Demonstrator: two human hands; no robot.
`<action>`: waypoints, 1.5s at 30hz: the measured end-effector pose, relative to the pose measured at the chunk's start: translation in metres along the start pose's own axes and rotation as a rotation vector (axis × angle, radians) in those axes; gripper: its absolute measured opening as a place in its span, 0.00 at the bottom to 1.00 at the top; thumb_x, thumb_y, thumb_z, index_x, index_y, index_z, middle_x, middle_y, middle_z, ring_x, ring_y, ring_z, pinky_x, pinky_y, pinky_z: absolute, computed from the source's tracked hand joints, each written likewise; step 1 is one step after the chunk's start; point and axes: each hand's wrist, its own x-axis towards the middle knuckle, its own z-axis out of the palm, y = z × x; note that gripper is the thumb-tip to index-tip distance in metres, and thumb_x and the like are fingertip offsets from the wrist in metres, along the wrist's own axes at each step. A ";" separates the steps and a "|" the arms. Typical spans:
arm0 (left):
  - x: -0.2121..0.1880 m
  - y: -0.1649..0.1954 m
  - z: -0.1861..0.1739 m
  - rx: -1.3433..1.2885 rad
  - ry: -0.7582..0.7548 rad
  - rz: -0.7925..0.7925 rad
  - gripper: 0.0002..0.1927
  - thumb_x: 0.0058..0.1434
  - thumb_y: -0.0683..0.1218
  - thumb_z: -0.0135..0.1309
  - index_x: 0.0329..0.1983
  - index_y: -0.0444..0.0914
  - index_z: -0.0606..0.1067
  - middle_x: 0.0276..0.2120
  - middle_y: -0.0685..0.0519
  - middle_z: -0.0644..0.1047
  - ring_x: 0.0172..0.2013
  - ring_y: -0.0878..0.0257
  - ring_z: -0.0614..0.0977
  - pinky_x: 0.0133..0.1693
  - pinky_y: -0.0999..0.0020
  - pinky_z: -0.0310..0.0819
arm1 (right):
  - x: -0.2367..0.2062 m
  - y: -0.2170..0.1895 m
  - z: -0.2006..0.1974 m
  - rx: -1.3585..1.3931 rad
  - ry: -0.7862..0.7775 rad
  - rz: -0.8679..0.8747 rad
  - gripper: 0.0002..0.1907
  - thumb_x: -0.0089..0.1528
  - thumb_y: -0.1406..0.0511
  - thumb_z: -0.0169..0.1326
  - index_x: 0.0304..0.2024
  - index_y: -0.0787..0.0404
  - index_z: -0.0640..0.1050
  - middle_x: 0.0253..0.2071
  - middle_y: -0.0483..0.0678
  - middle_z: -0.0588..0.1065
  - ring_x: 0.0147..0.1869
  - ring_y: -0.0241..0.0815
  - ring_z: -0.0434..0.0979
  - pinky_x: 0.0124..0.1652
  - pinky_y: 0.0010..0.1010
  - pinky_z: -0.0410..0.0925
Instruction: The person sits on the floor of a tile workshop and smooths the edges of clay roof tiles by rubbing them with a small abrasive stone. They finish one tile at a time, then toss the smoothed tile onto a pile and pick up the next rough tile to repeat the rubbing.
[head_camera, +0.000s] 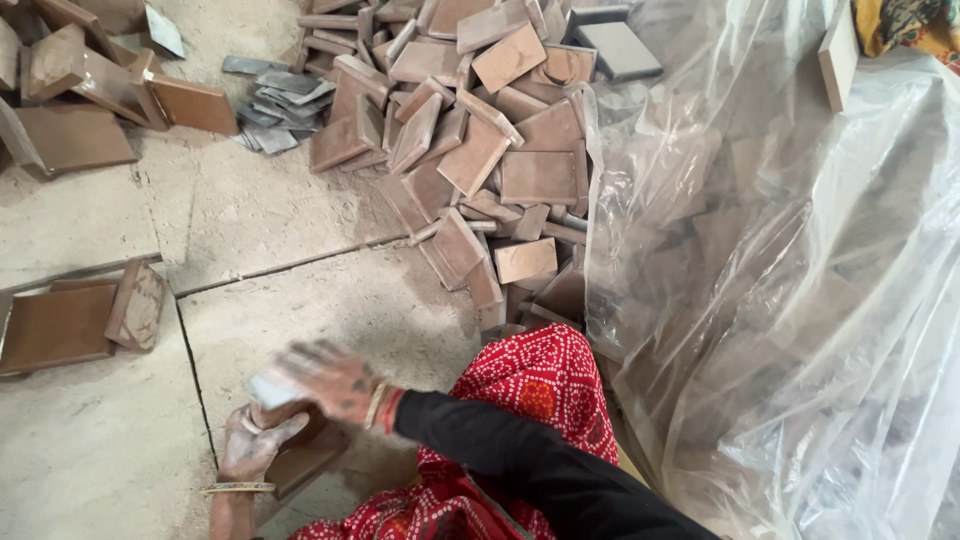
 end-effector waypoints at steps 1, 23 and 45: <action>0.000 0.007 0.002 0.015 -0.027 0.045 0.27 0.49 0.34 0.65 0.55 0.33 0.75 0.45 0.47 0.83 0.44 0.57 0.85 0.48 0.60 0.82 | -0.005 0.010 -0.002 -0.022 0.013 0.045 0.33 0.66 0.64 0.47 0.74 0.55 0.60 0.75 0.53 0.62 0.77 0.54 0.64 0.75 0.51 0.57; 0.000 0.008 0.013 0.055 0.057 -0.023 0.26 0.53 0.35 0.66 0.57 0.27 0.77 0.44 0.43 0.83 0.41 0.57 0.83 0.44 0.61 0.79 | -0.053 0.014 -0.012 0.506 0.028 0.440 0.18 0.77 0.61 0.41 0.67 0.57 0.70 0.43 0.51 0.77 0.42 0.44 0.77 0.43 0.36 0.74; -0.012 -0.011 -0.019 0.718 -0.080 0.027 0.16 0.57 0.46 0.57 0.48 0.38 0.79 0.38 0.46 0.85 0.39 0.51 0.87 0.41 0.58 0.81 | -0.012 -0.070 -0.026 0.109 0.090 0.025 0.30 0.68 0.69 0.48 0.74 0.57 0.63 0.74 0.52 0.64 0.77 0.49 0.66 0.75 0.47 0.61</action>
